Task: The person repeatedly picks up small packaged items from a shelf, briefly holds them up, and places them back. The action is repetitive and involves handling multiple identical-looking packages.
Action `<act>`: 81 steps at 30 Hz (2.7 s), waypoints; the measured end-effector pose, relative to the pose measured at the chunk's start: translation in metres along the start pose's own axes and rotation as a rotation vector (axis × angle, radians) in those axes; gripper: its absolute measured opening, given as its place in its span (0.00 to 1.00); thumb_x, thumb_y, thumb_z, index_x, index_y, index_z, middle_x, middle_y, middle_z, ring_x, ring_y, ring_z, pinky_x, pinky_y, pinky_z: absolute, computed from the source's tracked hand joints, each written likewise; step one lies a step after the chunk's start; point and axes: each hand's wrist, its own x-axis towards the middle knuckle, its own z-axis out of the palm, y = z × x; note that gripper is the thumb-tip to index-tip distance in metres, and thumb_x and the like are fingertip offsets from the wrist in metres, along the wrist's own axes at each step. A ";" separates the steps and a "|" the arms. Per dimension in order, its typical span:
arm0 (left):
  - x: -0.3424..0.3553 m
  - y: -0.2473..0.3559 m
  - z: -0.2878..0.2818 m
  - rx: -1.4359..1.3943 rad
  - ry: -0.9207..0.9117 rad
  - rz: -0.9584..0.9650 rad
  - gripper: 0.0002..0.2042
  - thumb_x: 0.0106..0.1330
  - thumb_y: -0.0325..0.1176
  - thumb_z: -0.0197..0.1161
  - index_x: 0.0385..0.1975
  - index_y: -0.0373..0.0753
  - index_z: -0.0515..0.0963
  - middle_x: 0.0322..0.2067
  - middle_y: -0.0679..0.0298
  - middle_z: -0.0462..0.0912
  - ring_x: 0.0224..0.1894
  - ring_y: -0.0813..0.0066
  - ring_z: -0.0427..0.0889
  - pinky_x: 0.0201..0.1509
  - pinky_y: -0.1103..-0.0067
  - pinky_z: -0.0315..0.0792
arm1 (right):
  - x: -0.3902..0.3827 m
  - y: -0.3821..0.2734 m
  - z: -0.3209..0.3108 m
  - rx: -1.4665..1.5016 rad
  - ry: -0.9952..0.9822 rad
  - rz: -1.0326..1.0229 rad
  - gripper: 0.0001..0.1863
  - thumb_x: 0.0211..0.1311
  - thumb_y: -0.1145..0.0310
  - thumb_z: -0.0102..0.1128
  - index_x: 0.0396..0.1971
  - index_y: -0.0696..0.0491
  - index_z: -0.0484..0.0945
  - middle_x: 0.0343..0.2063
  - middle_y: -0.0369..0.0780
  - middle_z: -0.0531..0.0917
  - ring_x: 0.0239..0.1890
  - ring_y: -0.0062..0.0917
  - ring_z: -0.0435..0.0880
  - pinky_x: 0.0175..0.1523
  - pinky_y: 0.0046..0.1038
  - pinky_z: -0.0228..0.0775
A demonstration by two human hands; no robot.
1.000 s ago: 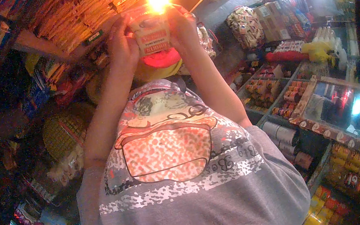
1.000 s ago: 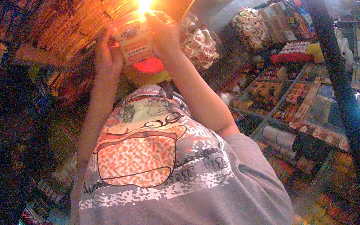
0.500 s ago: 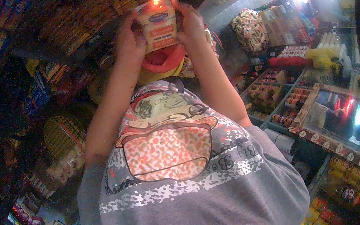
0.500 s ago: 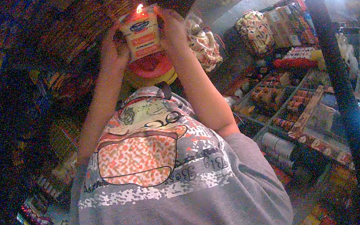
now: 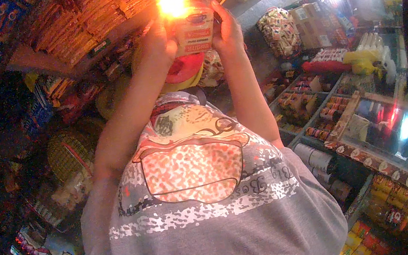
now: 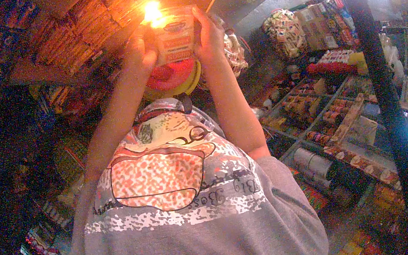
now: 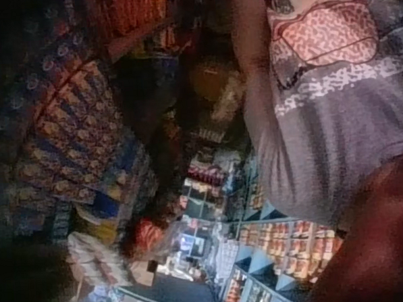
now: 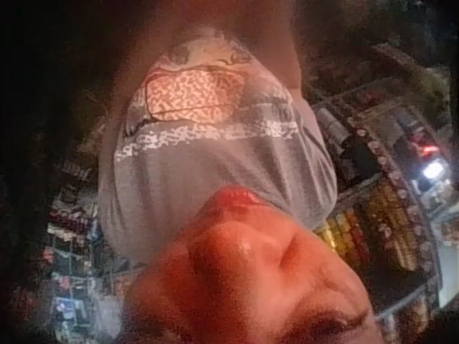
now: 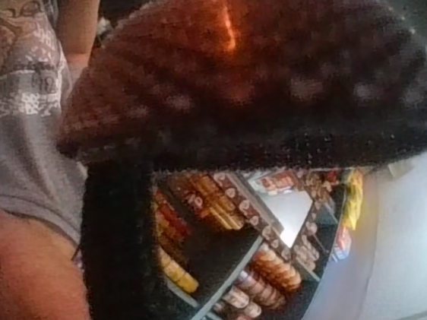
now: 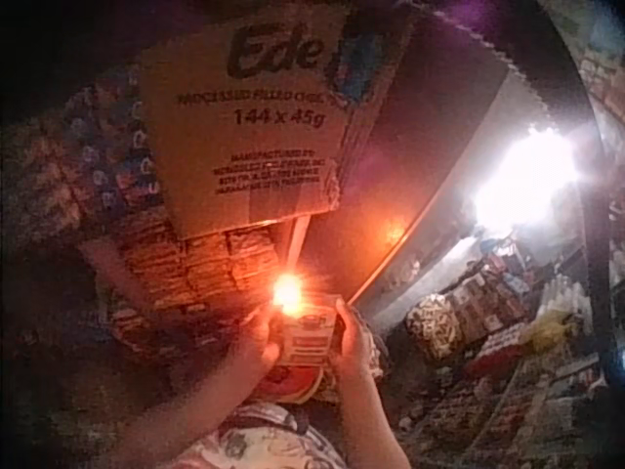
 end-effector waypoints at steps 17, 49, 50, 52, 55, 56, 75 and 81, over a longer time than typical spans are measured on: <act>-0.031 0.037 0.018 -0.011 0.105 -0.018 0.17 0.54 0.38 0.61 0.41 0.38 0.72 0.40 0.60 0.76 0.43 0.65 0.74 0.49 0.68 0.69 | 0.005 0.021 0.026 -0.037 0.006 -0.026 0.05 0.50 0.72 0.59 0.25 0.55 0.74 0.26 0.38 0.78 0.27 0.25 0.78 0.32 0.27 0.73; -0.093 0.058 0.054 0.126 -0.074 -0.002 0.11 0.57 0.28 0.57 0.39 0.34 0.71 0.38 0.62 0.75 0.42 0.73 0.75 0.45 0.75 0.71 | -0.073 -0.002 0.048 -0.485 -0.228 -0.080 0.13 0.57 0.68 0.52 0.41 0.57 0.71 0.31 0.36 0.78 0.35 0.19 0.76 0.42 0.21 0.67; -0.098 0.057 0.058 0.116 -0.102 0.006 0.12 0.57 0.28 0.57 0.41 0.34 0.70 0.39 0.61 0.75 0.43 0.73 0.74 0.47 0.76 0.70 | -0.079 -0.008 0.042 -0.704 -0.322 -0.174 0.14 0.58 0.67 0.52 0.42 0.58 0.70 0.34 0.36 0.78 0.37 0.20 0.75 0.43 0.22 0.67; -0.112 0.053 0.067 0.087 -0.155 0.011 0.14 0.57 0.27 0.58 0.43 0.33 0.69 0.41 0.61 0.74 0.45 0.75 0.73 0.49 0.76 0.69 | -0.092 -0.010 0.038 -0.858 -0.353 -0.272 0.16 0.58 0.67 0.52 0.44 0.58 0.69 0.37 0.37 0.77 0.39 0.20 0.75 0.45 0.23 0.67; -0.130 0.043 0.054 0.725 -0.334 0.045 0.18 0.56 0.28 0.60 0.46 0.33 0.68 0.44 0.61 0.73 0.47 0.77 0.71 0.51 0.77 0.68 | -0.100 -0.009 0.039 -0.711 -0.236 -0.310 0.16 0.59 0.66 0.51 0.44 0.59 0.68 0.37 0.38 0.77 0.40 0.19 0.74 0.46 0.22 0.66; -0.129 0.043 0.054 0.754 -0.321 0.012 0.18 0.55 0.29 0.61 0.46 0.33 0.68 0.43 0.62 0.73 0.46 0.77 0.71 0.51 0.78 0.68 | -0.099 -0.009 0.038 -0.705 -0.236 -0.329 0.16 0.59 0.66 0.51 0.44 0.59 0.68 0.37 0.38 0.77 0.40 0.19 0.74 0.46 0.22 0.65; -0.121 0.047 0.054 0.728 -0.148 0.043 0.17 0.57 0.33 0.58 0.45 0.35 0.69 0.40 0.62 0.75 0.40 0.73 0.76 0.41 0.77 0.75 | -0.067 0.006 0.040 -0.452 -0.174 -0.217 0.11 0.59 0.66 0.50 0.40 0.54 0.73 0.33 0.36 0.77 0.35 0.17 0.73 0.41 0.19 0.65; -0.112 0.046 0.047 0.670 -0.104 -0.076 0.19 0.58 0.34 0.57 0.49 0.40 0.66 0.43 0.62 0.72 0.43 0.71 0.75 0.40 0.77 0.75 | -0.043 0.014 0.030 -0.380 -0.188 -0.139 0.09 0.58 0.66 0.50 0.30 0.55 0.76 0.27 0.34 0.78 0.30 0.15 0.73 0.35 0.19 0.66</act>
